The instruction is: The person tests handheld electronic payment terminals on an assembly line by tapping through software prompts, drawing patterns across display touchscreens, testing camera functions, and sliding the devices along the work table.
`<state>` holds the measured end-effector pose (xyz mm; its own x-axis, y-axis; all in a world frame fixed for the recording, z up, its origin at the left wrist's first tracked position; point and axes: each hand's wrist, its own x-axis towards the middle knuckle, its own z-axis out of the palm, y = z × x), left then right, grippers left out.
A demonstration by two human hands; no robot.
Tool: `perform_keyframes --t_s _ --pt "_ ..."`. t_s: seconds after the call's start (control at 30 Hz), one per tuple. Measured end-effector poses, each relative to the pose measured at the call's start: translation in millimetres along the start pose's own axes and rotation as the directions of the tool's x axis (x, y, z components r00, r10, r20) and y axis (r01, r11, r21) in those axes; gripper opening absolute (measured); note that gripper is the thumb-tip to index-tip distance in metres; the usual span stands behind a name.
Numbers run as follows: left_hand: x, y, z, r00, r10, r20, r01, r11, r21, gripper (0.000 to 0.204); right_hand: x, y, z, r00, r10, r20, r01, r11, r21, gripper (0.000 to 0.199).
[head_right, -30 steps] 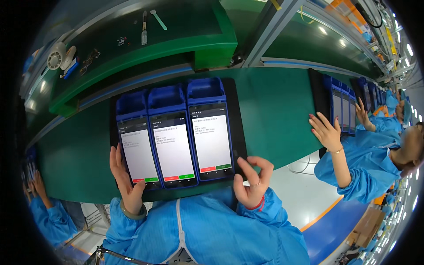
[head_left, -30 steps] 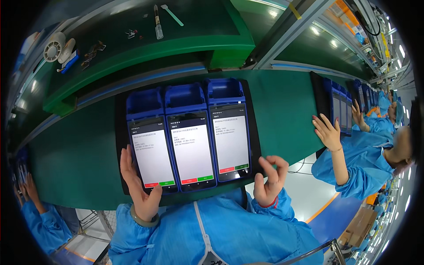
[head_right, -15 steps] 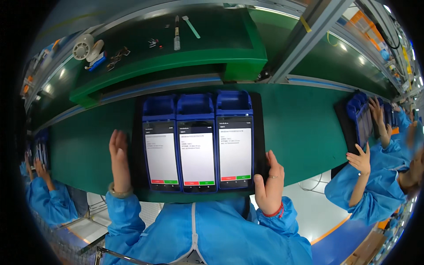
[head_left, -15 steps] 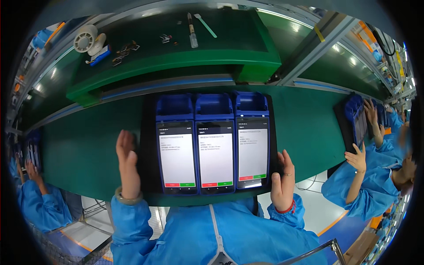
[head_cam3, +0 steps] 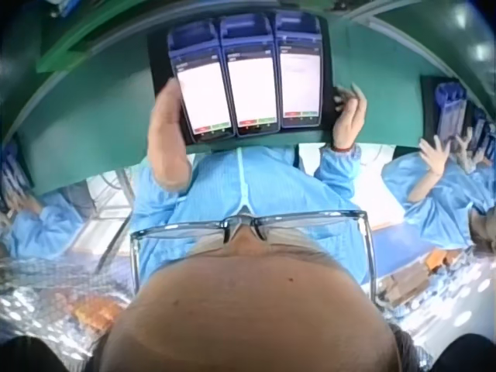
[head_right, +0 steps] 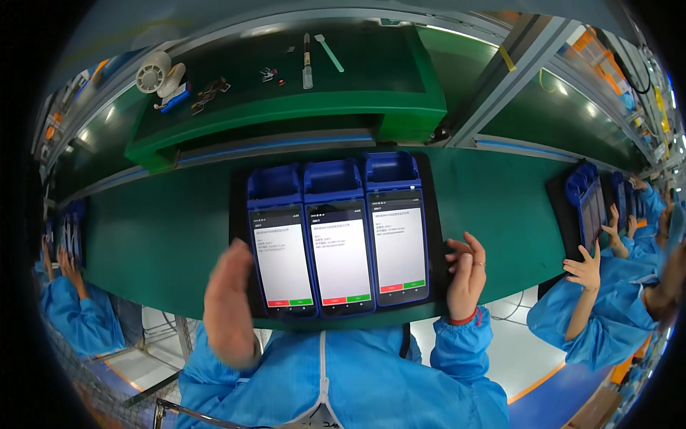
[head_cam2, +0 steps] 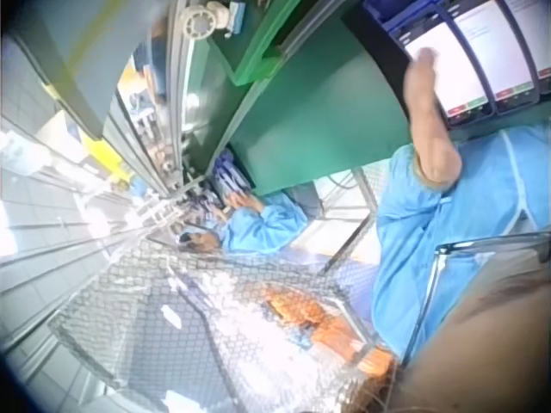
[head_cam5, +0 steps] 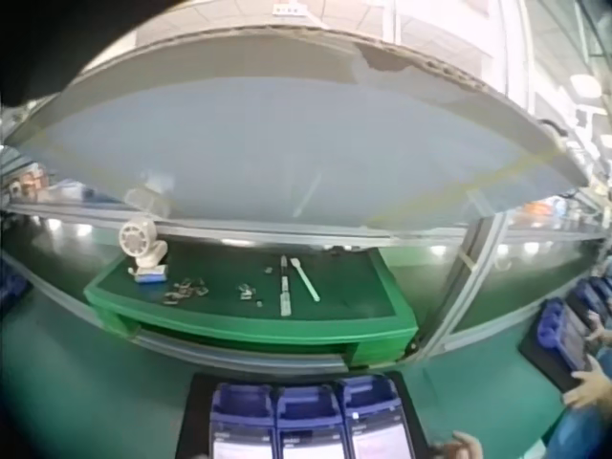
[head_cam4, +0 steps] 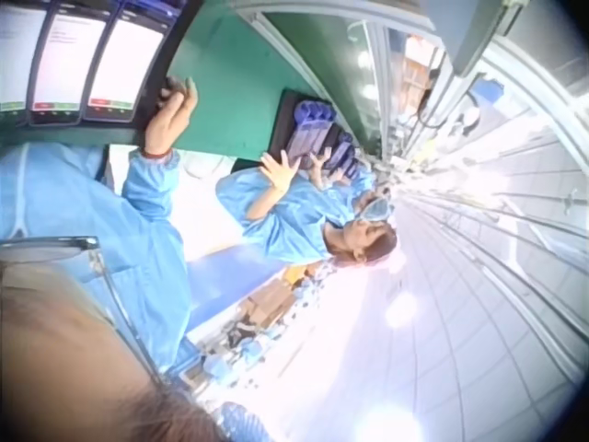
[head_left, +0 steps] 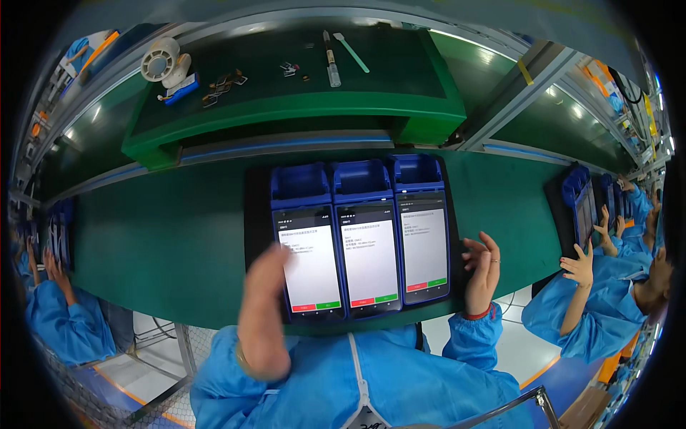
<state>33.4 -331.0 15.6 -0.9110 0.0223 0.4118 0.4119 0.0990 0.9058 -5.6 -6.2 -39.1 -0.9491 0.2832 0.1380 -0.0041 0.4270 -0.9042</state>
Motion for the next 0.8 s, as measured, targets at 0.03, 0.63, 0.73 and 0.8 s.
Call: perform_keyframes --t_s 0.03,0.63,0.73,0.8 --pt "-1 14 13 0.99 0.098 0.1 -0.058 0.939 -0.34 0.076 2 -1 -1 1.0 -0.012 -0.022 0.014 0.997 0.081 0.043" --pt "4 97 85 0.995 0.098 0.02 0.033 -0.134 -0.99 0.085 4 -3 4 0.995 -0.096 0.015 0.093 0.988 0.122 0.04" --pt "0 126 76 1.0 0.008 0.006 0.007 -0.19 -0.982 0.093 2 3 0 0.995 -0.095 -0.002 0.095 0.993 0.073 0.04" --pt "-11 88 41 0.952 0.157 0.262 0.188 0.374 -0.908 0.088 2 -1 -2 0.996 -0.089 0.006 0.088 0.988 0.125 0.039"
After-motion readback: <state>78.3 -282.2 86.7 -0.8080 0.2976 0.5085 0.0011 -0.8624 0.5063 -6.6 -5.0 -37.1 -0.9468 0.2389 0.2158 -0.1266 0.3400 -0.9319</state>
